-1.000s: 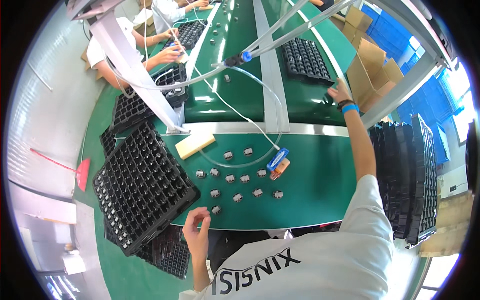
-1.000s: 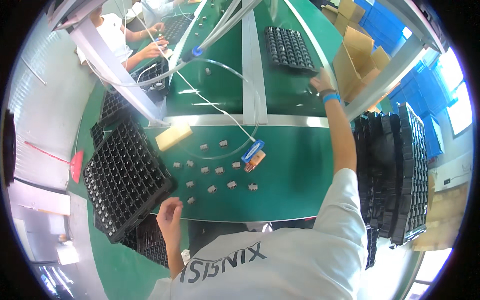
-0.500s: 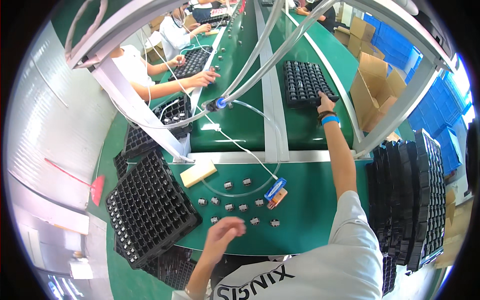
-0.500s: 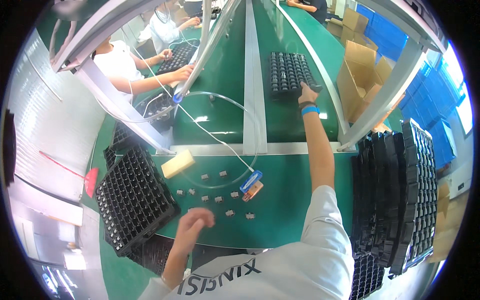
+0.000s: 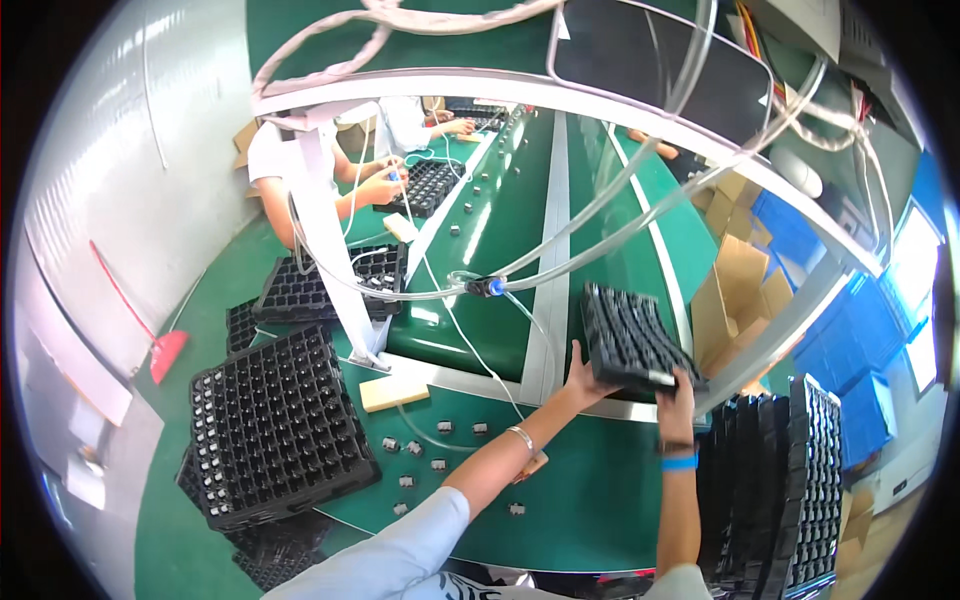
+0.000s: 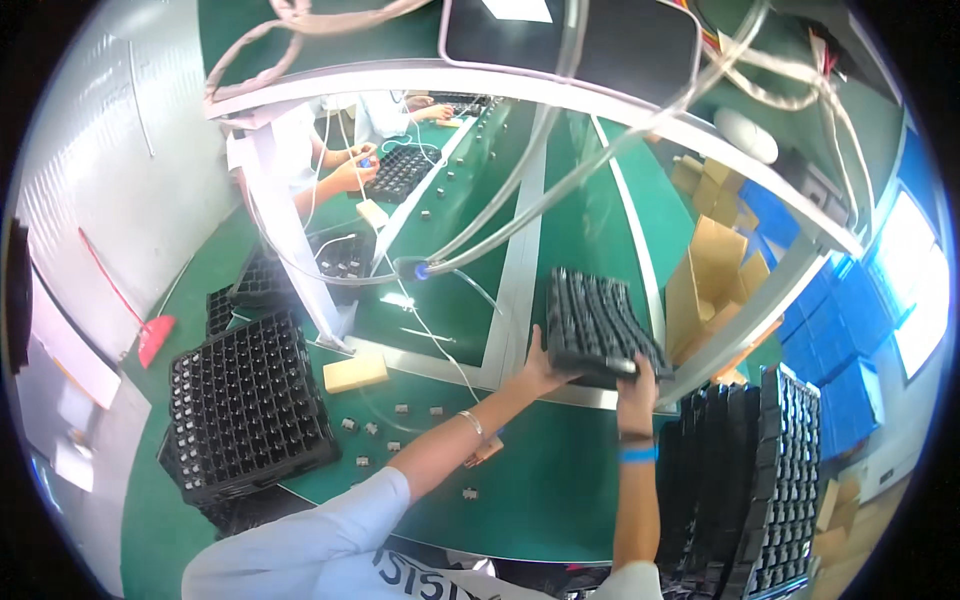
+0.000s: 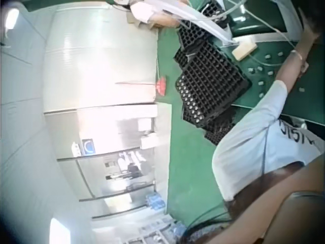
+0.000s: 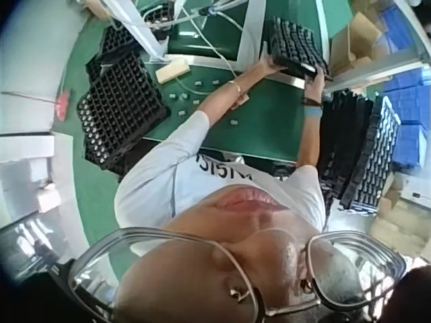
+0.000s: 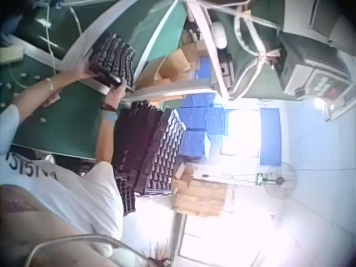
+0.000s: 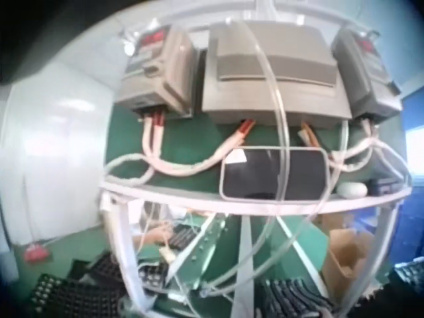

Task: Assemble electronic components into a storage tray using a pneumatic tool.

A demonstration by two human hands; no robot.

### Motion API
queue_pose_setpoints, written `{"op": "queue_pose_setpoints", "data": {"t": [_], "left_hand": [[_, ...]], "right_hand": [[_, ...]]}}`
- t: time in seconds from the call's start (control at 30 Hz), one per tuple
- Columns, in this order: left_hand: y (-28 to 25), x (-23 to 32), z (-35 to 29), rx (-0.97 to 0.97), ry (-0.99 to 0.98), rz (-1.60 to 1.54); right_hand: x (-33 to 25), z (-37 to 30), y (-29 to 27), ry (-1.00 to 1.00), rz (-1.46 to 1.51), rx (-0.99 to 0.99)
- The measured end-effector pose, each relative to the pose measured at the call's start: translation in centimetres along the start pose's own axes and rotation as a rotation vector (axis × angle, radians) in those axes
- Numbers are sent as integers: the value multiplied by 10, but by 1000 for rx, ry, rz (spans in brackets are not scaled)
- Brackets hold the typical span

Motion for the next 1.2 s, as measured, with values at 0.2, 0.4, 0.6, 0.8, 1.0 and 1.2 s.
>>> {"op": "queue_pose_setpoints", "data": {"t": [0.2,0.4,0.6,0.8,1.0,1.2], "left_hand": [[29,-19,-50,-41,40,18],[96,-29,-156,-9,5,-60],[129,26,-268,27,294,-78],[124,141,-392,108,651,24],[53,298,-470,658,966,434],[-28,438,-498,634,1046,689]], "right_hand": [[-7,-194,9,-8,127,316],[-29,-295,-20,-275,-387,226],[-51,-365,56,-423,-1016,117],[51,-358,184,168,-345,-182],[181,-301,291,268,-383,-410],[284,-297,361,344,-248,-548]]}}
Point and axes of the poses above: each hand's wrist, its own z-axis towards the middle knuckle, its own y-axis out of the palm, x = y × z, the point moved 10 cm from there along z, towards the middle knuckle, and after that the axes turned 14 degrees about y, right-handed, at the moved point
